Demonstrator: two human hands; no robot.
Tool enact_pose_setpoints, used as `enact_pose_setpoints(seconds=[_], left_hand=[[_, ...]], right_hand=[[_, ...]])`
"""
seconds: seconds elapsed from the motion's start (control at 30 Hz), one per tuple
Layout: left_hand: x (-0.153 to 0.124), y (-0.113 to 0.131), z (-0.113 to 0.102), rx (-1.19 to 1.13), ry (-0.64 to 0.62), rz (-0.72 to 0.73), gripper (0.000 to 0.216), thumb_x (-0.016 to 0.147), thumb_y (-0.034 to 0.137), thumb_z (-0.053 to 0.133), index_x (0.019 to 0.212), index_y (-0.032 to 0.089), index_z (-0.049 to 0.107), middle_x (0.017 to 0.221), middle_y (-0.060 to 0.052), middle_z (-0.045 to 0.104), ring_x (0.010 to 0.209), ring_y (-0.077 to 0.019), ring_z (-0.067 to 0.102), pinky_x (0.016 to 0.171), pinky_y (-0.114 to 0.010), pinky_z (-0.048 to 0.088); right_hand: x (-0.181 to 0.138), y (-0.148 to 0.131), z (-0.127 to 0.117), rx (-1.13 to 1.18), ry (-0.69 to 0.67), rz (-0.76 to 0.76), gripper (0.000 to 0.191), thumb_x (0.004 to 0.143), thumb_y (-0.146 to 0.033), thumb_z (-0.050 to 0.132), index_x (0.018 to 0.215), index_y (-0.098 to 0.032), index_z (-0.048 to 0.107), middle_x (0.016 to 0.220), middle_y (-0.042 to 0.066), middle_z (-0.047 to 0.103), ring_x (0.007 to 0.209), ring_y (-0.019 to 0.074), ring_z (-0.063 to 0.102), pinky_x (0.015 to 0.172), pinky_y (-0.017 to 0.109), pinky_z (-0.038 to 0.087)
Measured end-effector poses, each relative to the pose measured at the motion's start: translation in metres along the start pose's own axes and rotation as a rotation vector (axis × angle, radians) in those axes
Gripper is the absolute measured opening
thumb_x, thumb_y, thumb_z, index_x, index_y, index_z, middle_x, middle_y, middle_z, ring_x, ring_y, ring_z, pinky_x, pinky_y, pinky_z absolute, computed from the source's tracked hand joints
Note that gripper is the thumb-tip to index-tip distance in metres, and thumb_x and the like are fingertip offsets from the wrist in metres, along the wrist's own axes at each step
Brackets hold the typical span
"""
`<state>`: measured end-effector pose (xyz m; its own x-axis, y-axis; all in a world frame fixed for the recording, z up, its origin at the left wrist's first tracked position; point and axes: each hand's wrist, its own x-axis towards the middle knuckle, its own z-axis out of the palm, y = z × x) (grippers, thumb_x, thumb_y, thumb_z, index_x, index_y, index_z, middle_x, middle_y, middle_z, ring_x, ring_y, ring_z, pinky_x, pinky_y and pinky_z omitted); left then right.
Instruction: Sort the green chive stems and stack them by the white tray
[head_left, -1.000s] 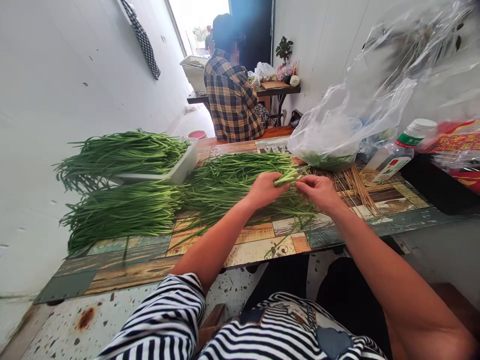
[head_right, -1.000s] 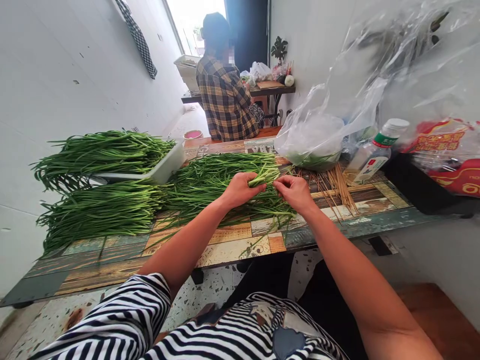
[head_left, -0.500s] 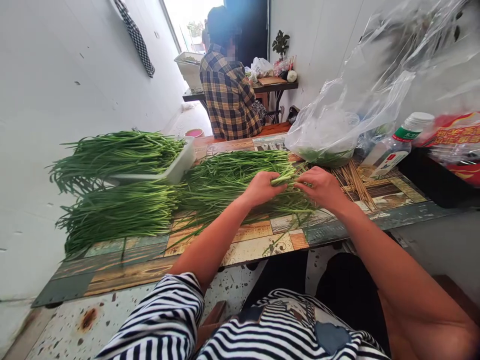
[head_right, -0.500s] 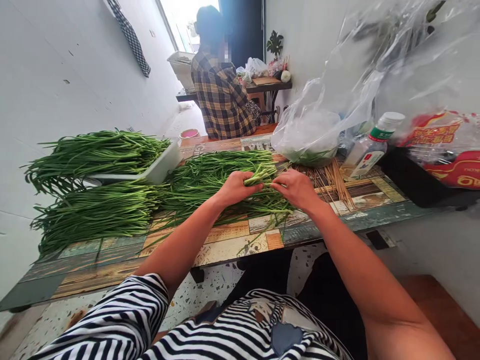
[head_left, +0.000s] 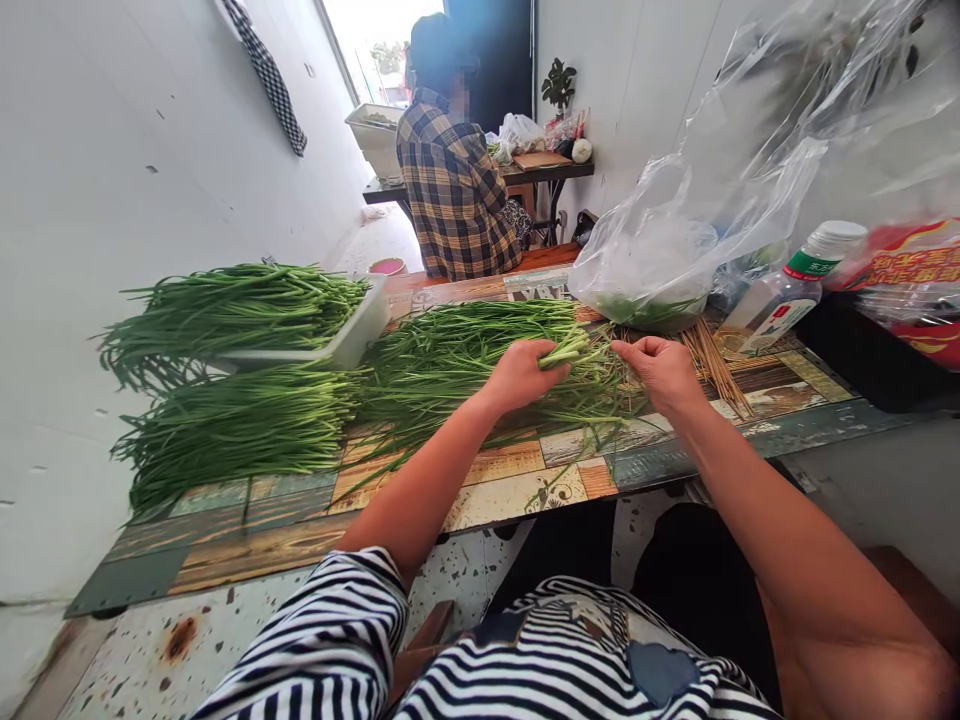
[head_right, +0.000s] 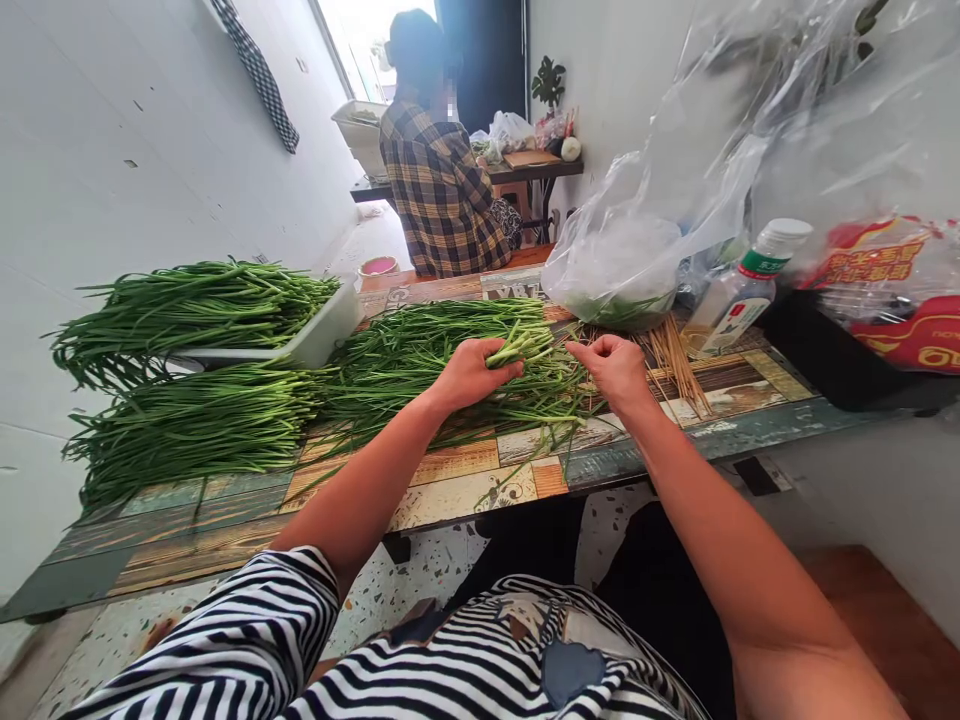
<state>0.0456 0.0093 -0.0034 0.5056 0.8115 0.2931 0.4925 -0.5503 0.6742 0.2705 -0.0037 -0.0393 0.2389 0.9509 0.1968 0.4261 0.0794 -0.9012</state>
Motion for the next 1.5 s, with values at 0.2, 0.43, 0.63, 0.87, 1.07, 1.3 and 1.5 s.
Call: enact_pose_setpoints(seconds=[0.2, 0.43, 0.63, 0.87, 1.07, 1.3, 1.5], left_hand=[[-0.001, 0.0, 0.0, -0.047, 0.021, 0.017, 0.026, 0.078, 0.038, 0.06, 0.075, 0.013, 0.066, 0.07, 0.002, 0.061, 0.068, -0.0117, 0.05, 0.067, -0.022, 0.038], [-0.004, 0.001, 0.001, 0.043, -0.044, 0.047, 0.021, 0.079, 0.033, 0.058, 0.07, 0.015, 0.061, 0.064, 0.003, 0.056, 0.063, -0.0105, 0.046, 0.061, -0.022, 0.034], [-0.006, 0.002, 0.004, 0.112, -0.173, 0.102, 0.021, 0.077, 0.033, 0.063, 0.067, 0.015, 0.06, 0.059, 0.004, 0.052, 0.057, -0.0094, 0.04, 0.055, -0.023, 0.027], [-0.004, -0.002, 0.005, 0.038, -0.164, 0.043, 0.024, 0.075, 0.038, 0.066, 0.07, 0.014, 0.061, 0.062, 0.005, 0.051, 0.059, -0.0093, 0.041, 0.057, -0.021, 0.029], [-0.001, -0.01, 0.007, -0.06, -0.102, 0.011, 0.021, 0.074, 0.034, 0.066, 0.076, 0.013, 0.066, 0.065, 0.004, 0.055, 0.062, -0.0095, 0.045, 0.059, -0.021, 0.032], [-0.003, -0.019, 0.017, -0.052, -0.125, 0.011, 0.029, 0.073, 0.041, 0.067, 0.072, 0.012, 0.067, 0.061, 0.004, 0.054, 0.059, -0.0087, 0.044, 0.055, -0.02, 0.029], [0.001, -0.023, 0.018, 0.123, -0.041, 0.09, 0.028, 0.08, 0.041, 0.062, 0.077, 0.014, 0.067, 0.072, 0.001, 0.062, 0.066, -0.0112, 0.052, 0.06, -0.021, 0.036]], right_hand=[[-0.026, -0.013, -0.021, -0.499, -0.085, -0.441, 0.03, 0.084, -0.045, 0.056, 0.08, -0.02, 0.071, 0.086, 0.008, 0.064, 0.075, 0.0199, 0.057, 0.072, 0.034, 0.044], [-0.058, -0.013, -0.017, -0.647, -0.377, -0.658, 0.023, 0.086, -0.038, 0.056, 0.084, -0.021, 0.071, 0.088, 0.009, 0.063, 0.084, 0.0227, 0.054, 0.074, 0.036, 0.044], [-0.051, -0.025, -0.016, -0.446, -0.331, -0.526, 0.018, 0.087, -0.029, 0.051, 0.077, -0.02, 0.063, 0.083, 0.007, 0.063, 0.079, 0.0192, 0.055, 0.071, 0.032, 0.042], [-0.038, -0.038, -0.004, -0.206, -0.264, -0.13, 0.031, 0.079, -0.045, 0.055, 0.062, -0.019, 0.056, 0.055, -0.002, 0.048, 0.052, 0.0114, 0.04, 0.051, 0.026, 0.03], [-0.037, -0.029, 0.009, 0.071, -0.287, 0.039, 0.037, 0.067, -0.051, 0.067, 0.078, -0.016, 0.066, 0.057, -0.002, 0.054, 0.05, 0.0098, 0.041, 0.047, 0.024, 0.028], [-0.031, -0.009, 0.004, -0.093, -0.366, -0.042, 0.033, 0.066, -0.046, 0.065, 0.078, -0.015, 0.071, 0.062, 0.001, 0.063, 0.053, 0.0123, 0.049, 0.049, 0.024, 0.034], [-0.023, -0.003, 0.008, -0.134, -0.274, -0.057, 0.024, 0.069, -0.042, 0.063, 0.068, -0.019, 0.068, 0.054, 0.0, 0.056, 0.049, 0.0136, 0.045, 0.047, 0.027, 0.032]])
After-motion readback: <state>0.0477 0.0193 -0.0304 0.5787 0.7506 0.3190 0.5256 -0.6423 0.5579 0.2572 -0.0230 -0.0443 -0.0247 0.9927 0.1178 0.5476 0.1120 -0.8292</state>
